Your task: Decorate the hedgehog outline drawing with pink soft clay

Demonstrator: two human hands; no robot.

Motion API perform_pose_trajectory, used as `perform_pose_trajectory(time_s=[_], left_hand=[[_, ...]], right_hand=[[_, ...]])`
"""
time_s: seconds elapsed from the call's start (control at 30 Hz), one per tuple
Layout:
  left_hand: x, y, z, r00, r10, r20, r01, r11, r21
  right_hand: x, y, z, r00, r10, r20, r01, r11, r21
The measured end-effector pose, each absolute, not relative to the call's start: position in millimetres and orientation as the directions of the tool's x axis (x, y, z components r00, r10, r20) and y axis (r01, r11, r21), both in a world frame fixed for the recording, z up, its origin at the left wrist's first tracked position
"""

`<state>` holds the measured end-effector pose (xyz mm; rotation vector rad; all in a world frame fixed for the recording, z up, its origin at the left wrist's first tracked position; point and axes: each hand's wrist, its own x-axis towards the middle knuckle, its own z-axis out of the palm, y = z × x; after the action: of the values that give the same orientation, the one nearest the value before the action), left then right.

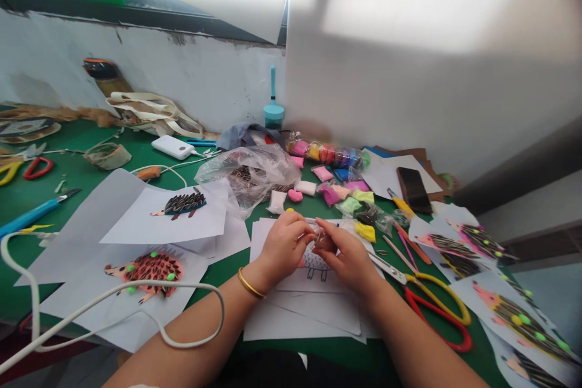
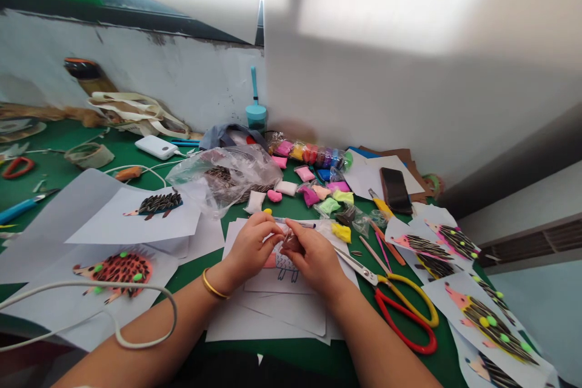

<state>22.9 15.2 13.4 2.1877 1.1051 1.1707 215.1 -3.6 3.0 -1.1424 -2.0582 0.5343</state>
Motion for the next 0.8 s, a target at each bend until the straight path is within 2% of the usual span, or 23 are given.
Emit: perform_pose_trajectory(time_s=[0.27, 0.4, 0.57, 0.67, 0.8], left_hand=[[24.4, 16.0, 11.3, 0.201, 0.843, 0.499, 0.234, -0.536, 0.811], [25.6, 19.0, 9.7, 0.141, 0.906, 0.4, 0.132, -0.418, 0.899], [25.9, 22.1, 8.7, 0.145, 0.95, 0.278, -0.003, -0.28, 0.96], [24.0, 21.8, 10.2, 0.163, 0.932, 0.325, 0.059, -0.338, 0.939], [21.8, 18.2, 12.2, 0.312, 0.823, 0.475, 0.296, -0.56, 0.774]], right_hand=[[215.8, -3.8, 2.0, -0.303, 0.888, 0.346, 0.569, 0.46, -0.682], [216.4, -2.9, 1.8, -0.3, 0.892, 0.339, 0.579, 0.452, -0.678], [216.7, -2.5, 0.6, -0.271, 0.906, 0.325, 0.585, 0.423, -0.692], [216.2, -2.7, 0.8, -0.213, 0.926, 0.311, 0.601, 0.376, -0.706], [216.1, -1.9, 0.7, -0.176, 0.936, 0.304, 0.574, 0.348, -0.741]])
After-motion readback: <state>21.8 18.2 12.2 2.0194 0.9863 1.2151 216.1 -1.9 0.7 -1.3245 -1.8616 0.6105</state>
